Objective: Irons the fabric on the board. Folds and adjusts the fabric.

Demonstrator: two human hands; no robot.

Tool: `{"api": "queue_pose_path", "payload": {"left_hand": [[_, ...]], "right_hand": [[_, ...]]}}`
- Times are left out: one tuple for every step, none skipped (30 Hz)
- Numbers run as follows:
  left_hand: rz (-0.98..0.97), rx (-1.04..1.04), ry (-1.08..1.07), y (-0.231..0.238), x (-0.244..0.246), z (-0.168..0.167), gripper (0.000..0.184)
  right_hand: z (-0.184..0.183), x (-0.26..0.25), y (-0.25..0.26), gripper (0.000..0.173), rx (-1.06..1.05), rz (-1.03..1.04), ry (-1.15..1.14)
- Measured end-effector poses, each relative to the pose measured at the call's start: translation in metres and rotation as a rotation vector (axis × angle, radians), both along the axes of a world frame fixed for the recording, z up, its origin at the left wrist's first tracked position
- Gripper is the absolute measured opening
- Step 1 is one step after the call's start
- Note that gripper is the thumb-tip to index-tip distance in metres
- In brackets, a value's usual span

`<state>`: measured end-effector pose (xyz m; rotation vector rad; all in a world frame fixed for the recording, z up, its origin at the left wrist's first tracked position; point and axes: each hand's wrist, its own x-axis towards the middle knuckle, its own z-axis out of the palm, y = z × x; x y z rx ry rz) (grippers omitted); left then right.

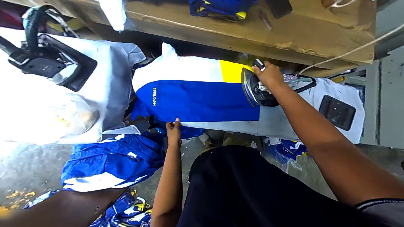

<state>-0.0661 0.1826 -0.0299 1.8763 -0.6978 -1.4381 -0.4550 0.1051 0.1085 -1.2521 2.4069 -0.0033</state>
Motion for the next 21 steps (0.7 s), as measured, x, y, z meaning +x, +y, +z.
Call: {"api": "queue_pose_path", "payload": {"left_hand": [[0.001, 0.003, -0.001, 0.000, 0.001, 0.000, 0.037], [0.003, 0.008, 0.000, 0.000, 0.001, 0.000, 0.038], [0.008, 0.013, 0.001, 0.000, 0.001, 0.000, 0.038], [0.012, 0.014, 0.001, 0.000, 0.001, 0.000, 0.038], [0.019, 0.012, 0.000, 0.001, 0.000, -0.001, 0.039], [0.026, 0.008, 0.000, 0.002, -0.001, -0.001, 0.039], [0.032, 0.004, -0.002, 0.002, -0.002, 0.000, 0.039], [0.041, 0.001, -0.004, 0.002, -0.004, 0.001, 0.038], [0.050, -0.001, -0.007, 0.002, -0.006, 0.001, 0.036], [0.058, -0.003, -0.007, 0.001, -0.007, 0.001, 0.035], [0.064, -0.004, -0.003, 0.001, -0.007, 0.001, 0.035], [0.070, -0.002, 0.002, 0.002, -0.008, 0.001, 0.036], [0.074, 0.001, 0.003, 0.002, -0.008, 0.001, 0.036], [0.073, 0.006, -0.001, 0.002, -0.008, 0.002, 0.037], [0.068, 0.008, -0.007, 0.002, -0.008, 0.004, 0.039], [0.059, 0.008, -0.014, 0.002, -0.008, 0.005, 0.041], [0.050, 0.008, -0.020, 0.003, -0.007, 0.004, 0.041], [0.047, 0.013, -0.019, 0.005, -0.007, 0.003, 0.041], [0.053, 0.015, -0.016, 0.004, -0.006, 0.003, 0.041], [0.068, 0.012, -0.014, 0.004, -0.005, 0.002, 0.040], [0.089, 0.009, -0.011, 0.005, -0.005, 0.002, 0.041]], "right_hand": [[-0.001, -0.004, 0.010, 0.067, 0.009, 0.012, -0.007], [-0.002, -0.008, 0.023, 0.066, 0.020, 0.033, -0.013], [-0.003, -0.011, 0.037, 0.064, 0.028, 0.063, -0.016], [-0.002, -0.013, 0.052, 0.063, 0.040, 0.086, -0.020], [-0.003, -0.016, 0.066, 0.061, 0.049, 0.098, -0.026], [-0.004, -0.019, 0.078, 0.061, 0.063, 0.100, -0.028], [-0.005, -0.022, 0.086, 0.061, 0.075, 0.094, -0.029], [-0.006, -0.024, 0.089, 0.062, 0.080, 0.081, -0.027], [-0.006, -0.025, 0.088, 0.062, 0.077, 0.060, -0.022], [-0.006, -0.024, 0.084, 0.062, 0.067, 0.039, -0.018], [-0.006, -0.023, 0.078, 0.062, 0.055, 0.017, -0.017], [-0.006, -0.023, 0.071, 0.062, 0.045, -0.004, -0.020], [-0.007, -0.022, 0.065, 0.062, 0.036, -0.021, -0.025], [-0.007, -0.021, 0.060, 0.061, 0.030, -0.030, -0.028], [-0.008, -0.021, 0.057, 0.061, 0.019, -0.030, -0.034], [-0.008, -0.022, 0.055, 0.060, 0.008, -0.019, -0.048], [-0.007, -0.023, 0.055, 0.060, 0.007, -0.006, -0.064], [-0.005, -0.024, 0.057, 0.060, 0.015, 0.013, -0.082], [-0.002, -0.021, 0.058, 0.060, 0.028, 0.040, -0.090], [0.003, -0.015, 0.058, 0.060, 0.042, 0.080, -0.082], [0.007, -0.006, 0.059, 0.059, 0.056, 0.123, -0.074]]}}
